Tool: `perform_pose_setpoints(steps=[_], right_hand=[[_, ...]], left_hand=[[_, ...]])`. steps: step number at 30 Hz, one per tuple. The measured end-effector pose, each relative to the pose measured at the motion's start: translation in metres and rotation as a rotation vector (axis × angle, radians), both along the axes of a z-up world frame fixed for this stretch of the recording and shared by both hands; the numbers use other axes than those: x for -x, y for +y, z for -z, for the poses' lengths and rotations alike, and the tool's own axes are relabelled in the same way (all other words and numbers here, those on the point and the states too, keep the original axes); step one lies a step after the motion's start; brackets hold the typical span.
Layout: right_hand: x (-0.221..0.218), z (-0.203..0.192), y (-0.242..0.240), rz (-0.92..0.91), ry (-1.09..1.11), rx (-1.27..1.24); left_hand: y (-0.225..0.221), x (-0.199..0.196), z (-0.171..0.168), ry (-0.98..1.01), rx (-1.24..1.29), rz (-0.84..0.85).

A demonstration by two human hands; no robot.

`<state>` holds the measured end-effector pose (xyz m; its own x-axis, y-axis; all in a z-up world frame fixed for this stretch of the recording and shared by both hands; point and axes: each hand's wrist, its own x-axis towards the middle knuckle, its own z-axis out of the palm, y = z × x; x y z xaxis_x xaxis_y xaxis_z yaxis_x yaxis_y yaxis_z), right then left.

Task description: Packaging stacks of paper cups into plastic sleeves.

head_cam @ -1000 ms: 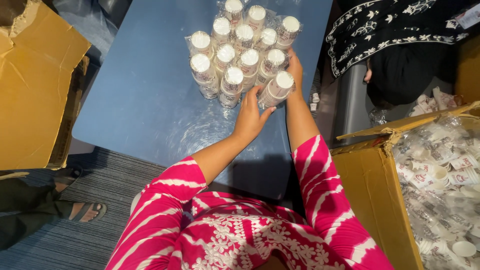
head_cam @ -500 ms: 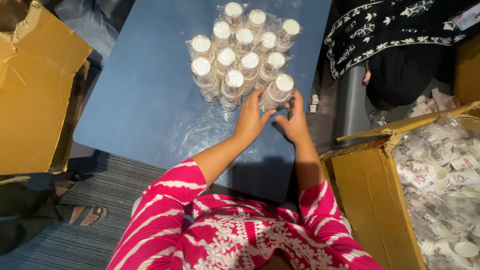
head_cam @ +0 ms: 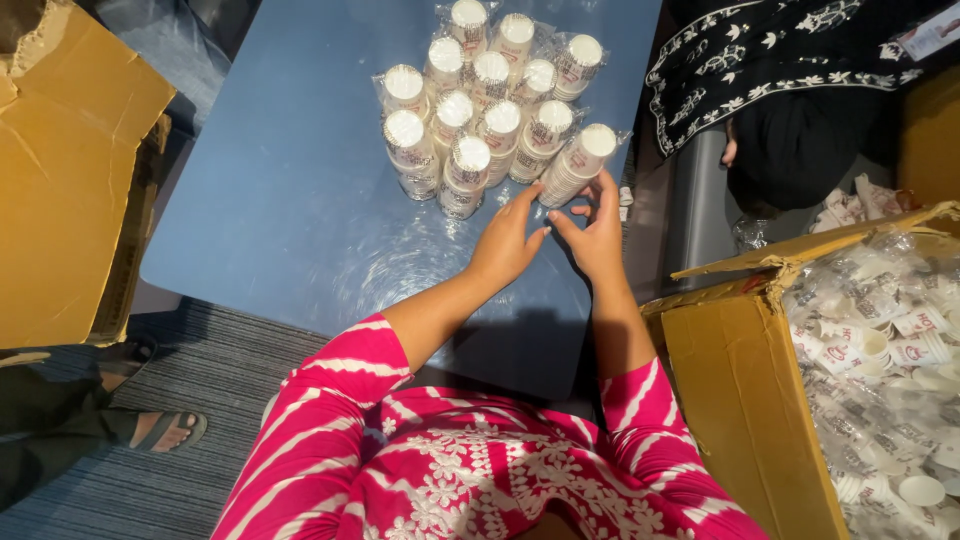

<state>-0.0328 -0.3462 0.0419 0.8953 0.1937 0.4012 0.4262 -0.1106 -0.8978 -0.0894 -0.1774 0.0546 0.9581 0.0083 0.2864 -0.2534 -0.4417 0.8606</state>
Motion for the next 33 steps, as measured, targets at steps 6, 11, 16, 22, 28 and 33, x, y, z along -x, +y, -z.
perform_pose_setpoints(steps=[6,11,16,22,28,33], right_hand=[[-0.025,0.007,0.000,0.110,0.096,-0.017],[-0.052,0.022,0.007,0.244,0.086,0.002],[-0.047,0.019,0.004,0.150,-0.051,0.070],[-0.038,0.004,0.008,0.211,-0.084,0.124],[-0.045,-0.081,-0.084,0.141,-0.131,0.413],[0.004,-0.171,-0.228,0.288,-0.224,0.745]], left_hand=[[0.001,0.000,-0.001,0.045,-0.014,0.048],[0.005,0.002,0.001,-0.049,-0.032,0.080],[0.005,0.004,0.000,-0.062,-0.028,0.073],[0.006,0.008,-0.004,0.007,-0.010,0.077],[0.006,0.007,-0.004,-0.026,-0.020,0.105],[0.000,0.018,-0.024,0.021,-0.019,0.149]])
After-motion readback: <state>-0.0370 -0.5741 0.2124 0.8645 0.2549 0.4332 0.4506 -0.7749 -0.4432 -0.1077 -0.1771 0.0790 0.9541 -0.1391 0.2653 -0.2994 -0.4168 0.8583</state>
